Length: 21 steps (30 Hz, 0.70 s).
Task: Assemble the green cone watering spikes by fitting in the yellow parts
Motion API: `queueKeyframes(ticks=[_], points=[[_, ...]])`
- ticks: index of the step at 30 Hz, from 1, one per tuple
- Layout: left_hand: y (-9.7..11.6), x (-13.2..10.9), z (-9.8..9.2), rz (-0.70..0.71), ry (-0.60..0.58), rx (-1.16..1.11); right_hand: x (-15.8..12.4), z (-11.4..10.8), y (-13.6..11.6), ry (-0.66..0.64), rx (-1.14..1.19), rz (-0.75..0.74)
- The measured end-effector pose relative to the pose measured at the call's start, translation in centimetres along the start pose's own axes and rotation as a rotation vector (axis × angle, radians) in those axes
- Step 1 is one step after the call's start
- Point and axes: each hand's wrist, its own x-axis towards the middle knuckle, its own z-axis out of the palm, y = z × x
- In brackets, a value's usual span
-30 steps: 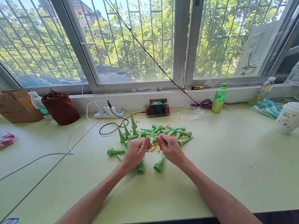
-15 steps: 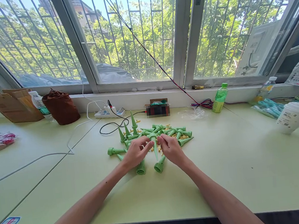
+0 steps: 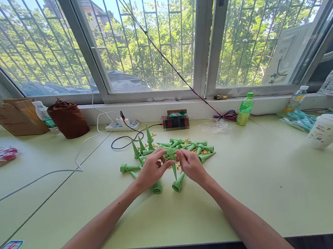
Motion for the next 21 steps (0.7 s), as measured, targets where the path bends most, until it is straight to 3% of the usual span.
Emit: queueKeyframes(ticks=[14,21], points=[[-0.47,-0.2,-0.05,0.104,0.045,0.006,-0.05,0.13,-0.41,-0.031,0.057,0.024],[-0.27,-0.21,0.15,0.081,0.063,0.055,0.03,0.24,-0.25,0.011,0.058,0.016]])
